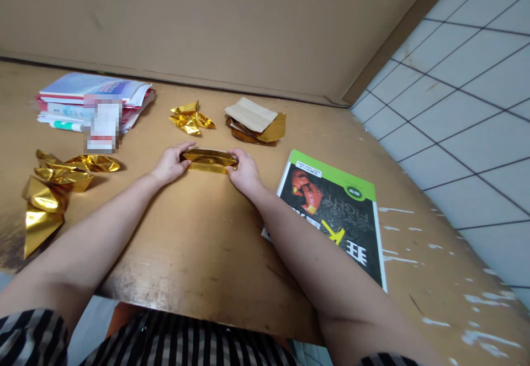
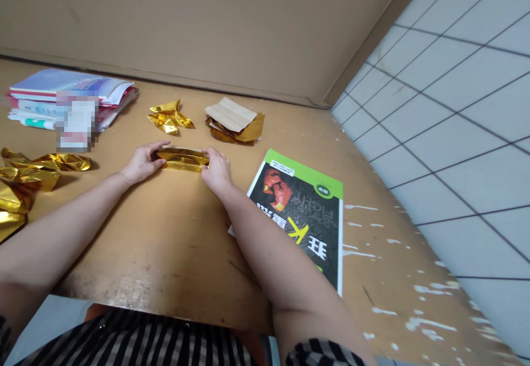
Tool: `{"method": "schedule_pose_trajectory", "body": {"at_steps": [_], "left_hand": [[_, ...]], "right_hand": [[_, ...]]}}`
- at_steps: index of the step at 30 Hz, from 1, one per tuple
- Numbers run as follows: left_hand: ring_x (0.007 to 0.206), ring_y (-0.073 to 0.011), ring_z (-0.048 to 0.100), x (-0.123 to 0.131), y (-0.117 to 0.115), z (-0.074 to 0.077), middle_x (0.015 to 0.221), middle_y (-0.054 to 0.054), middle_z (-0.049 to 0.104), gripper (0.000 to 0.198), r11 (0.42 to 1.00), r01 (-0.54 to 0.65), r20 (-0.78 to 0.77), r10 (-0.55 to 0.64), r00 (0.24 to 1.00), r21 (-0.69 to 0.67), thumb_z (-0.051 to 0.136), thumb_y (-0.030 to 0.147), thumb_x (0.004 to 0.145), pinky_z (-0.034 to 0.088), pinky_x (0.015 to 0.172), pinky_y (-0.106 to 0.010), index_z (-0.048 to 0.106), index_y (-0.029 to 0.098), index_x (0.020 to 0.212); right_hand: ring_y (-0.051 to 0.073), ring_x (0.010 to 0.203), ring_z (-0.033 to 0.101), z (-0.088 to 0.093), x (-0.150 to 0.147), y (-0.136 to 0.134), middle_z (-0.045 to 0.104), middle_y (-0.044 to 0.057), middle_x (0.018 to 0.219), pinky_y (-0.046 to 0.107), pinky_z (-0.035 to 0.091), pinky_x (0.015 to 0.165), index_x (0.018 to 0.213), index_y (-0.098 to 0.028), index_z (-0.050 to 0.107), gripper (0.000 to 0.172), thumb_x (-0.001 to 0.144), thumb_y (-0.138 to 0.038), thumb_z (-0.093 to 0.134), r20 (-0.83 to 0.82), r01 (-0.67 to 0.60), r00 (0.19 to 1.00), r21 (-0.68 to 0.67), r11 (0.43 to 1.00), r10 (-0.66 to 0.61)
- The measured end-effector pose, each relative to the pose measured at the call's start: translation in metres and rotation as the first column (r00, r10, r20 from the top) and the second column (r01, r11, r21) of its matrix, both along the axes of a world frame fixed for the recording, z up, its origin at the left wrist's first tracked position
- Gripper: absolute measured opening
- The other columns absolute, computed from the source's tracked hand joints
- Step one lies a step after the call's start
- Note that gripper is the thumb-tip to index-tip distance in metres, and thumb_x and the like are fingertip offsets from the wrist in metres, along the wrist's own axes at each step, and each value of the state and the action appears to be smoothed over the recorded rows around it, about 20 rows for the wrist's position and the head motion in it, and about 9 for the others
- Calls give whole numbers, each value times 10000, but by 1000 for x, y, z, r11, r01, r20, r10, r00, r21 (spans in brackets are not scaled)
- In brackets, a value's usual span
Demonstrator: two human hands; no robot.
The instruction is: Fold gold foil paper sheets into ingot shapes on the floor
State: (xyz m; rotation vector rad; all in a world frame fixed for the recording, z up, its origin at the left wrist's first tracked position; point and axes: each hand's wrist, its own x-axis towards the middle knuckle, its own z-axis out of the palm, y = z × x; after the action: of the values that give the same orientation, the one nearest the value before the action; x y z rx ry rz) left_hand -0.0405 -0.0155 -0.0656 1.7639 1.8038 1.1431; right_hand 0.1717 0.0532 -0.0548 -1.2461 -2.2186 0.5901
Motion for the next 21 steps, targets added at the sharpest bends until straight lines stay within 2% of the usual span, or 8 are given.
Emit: {"method": "schedule_pose_trajectory", "body": {"at_steps": [10,18,21], "left_hand": [[1030,-239,650,2,-1,2,1110,-78,702,464,1000,18,-28,-18,999,15,580,145,685,482,984,-381,667,143,1140],[752,-179,634,0,-1,4,790,-12,691,228,997,73,-129,-68,989,32,542,143,666,525,753,-303,699,175,828],[762,-182,625,1,-1,4,769,-15,682,183,994,88,-164,-76,984,67,529,137,670,519,770,-310,685,182,754]], "right_hand": [[240,873,592,5,0,-1,659,40,851,404,484,827,789,-237,599,199,681,-89,521,73,-27,997,18,999,26],[228,856,573,6,0,-2,638,36,820,375,456,815,708,-232,573,190,665,-58,508,107,-57,993,36,998,53],[231,871,565,9,1,-4,635,36,825,378,445,831,709,-231,573,183,663,-64,516,128,-70,990,33,997,66]]}}
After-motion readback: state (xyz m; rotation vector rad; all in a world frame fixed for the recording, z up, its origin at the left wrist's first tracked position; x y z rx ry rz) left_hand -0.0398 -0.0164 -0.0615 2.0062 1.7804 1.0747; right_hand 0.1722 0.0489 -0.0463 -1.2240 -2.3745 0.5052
